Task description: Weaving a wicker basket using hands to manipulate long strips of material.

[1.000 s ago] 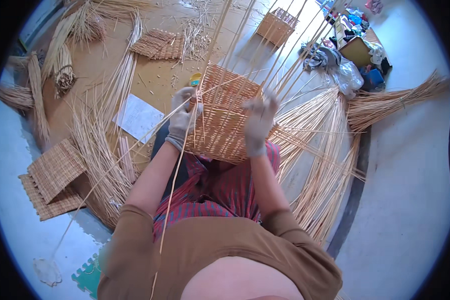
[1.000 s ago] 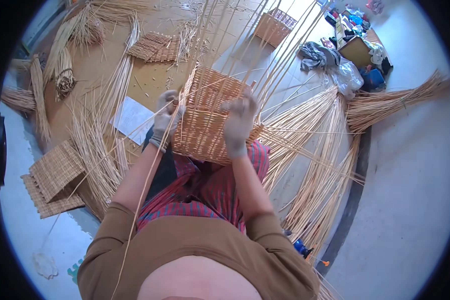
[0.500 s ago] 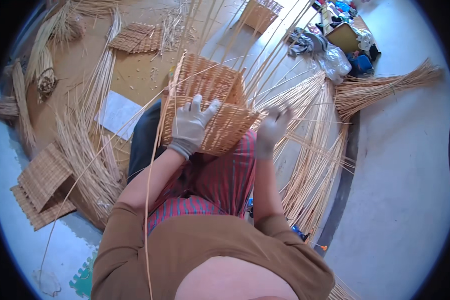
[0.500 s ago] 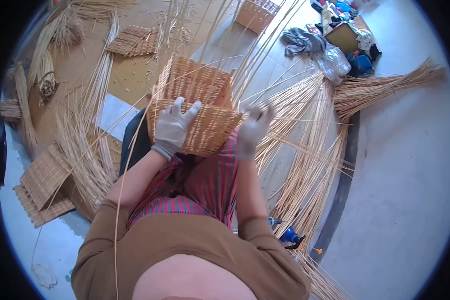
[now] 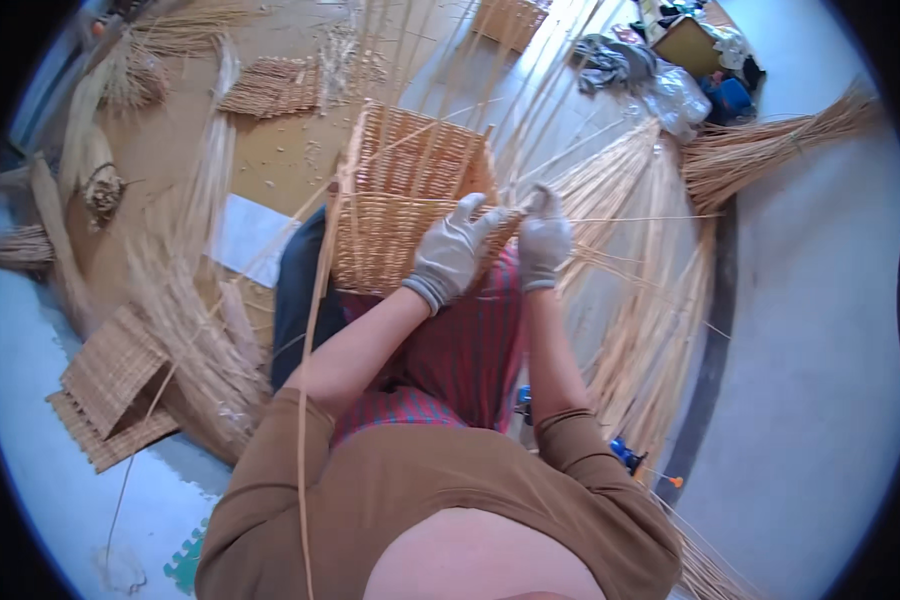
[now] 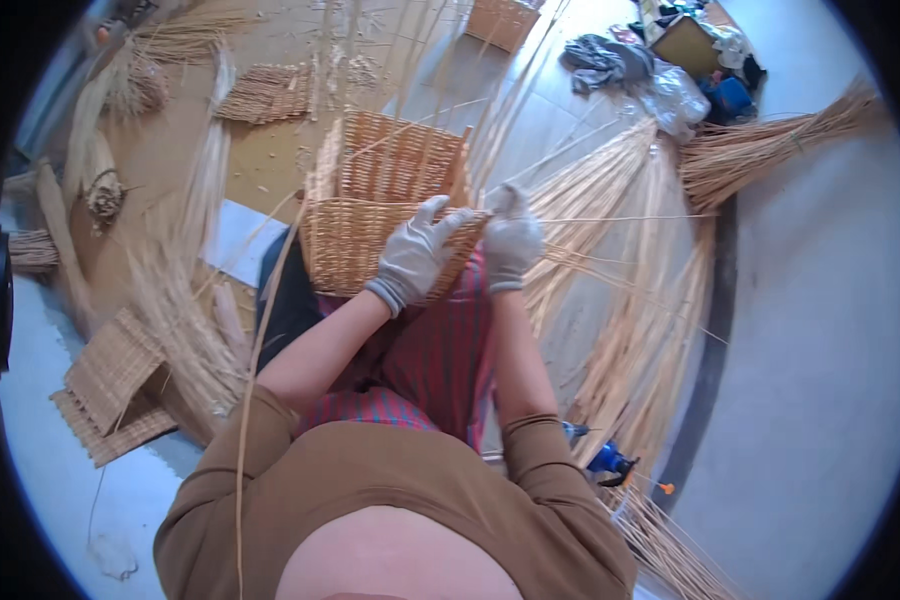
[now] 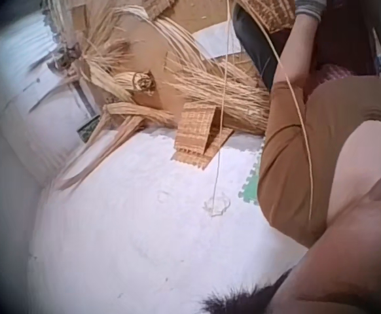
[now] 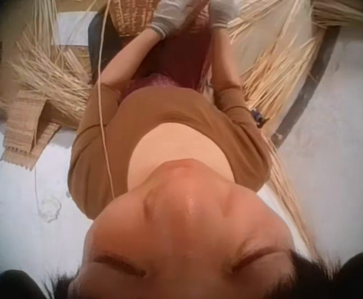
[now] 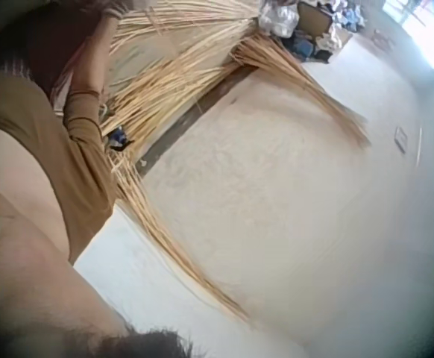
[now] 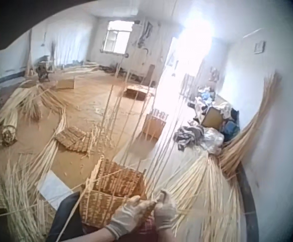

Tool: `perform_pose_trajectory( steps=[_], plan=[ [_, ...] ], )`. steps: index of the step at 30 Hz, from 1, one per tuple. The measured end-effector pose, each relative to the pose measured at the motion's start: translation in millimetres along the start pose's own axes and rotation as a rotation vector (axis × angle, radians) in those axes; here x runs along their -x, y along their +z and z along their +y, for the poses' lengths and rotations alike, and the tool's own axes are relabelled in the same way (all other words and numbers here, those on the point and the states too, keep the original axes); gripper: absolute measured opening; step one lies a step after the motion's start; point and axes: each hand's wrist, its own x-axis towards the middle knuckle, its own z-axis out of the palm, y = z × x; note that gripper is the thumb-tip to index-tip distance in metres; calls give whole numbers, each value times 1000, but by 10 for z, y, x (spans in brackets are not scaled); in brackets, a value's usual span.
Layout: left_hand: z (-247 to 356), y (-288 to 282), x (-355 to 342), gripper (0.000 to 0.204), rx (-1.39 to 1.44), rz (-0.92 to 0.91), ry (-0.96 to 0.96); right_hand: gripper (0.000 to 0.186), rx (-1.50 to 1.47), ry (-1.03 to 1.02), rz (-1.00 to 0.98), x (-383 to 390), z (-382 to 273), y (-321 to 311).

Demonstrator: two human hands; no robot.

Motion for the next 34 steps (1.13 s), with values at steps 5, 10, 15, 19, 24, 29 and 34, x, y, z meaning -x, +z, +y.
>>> perform_pose_trajectory(
  steps=[5,10,15,19,24,29,34],
  plan=[
    [-677,-442,763,24,-54,462,-173,34,-1087,-19,-249,158,-1092,-267],
    [-951,-831,764,51,-115,380,-193,104,-842,429,-587,-42,-1945,889],
    [-1138,-952,664,49,-113,362,-144,105,-968,468,-221,-4,-2064,1264],
    [-1277,-1066,635,47,-138,373,-9,38,-1436,227,-130,222,-2103,1038],
    [-1345,-1086,622,40,-137,327,-5,53,-1368,192,-350,123,-2176,631],
    [-1264,-1240,484,32,-115,307,-5,36,-1453,-116,-71,132,-2221,274],
    [-1281,-1249,506,28,-56,345,33,23,-1539,369,-644,677,-1311,763]
  ],
)
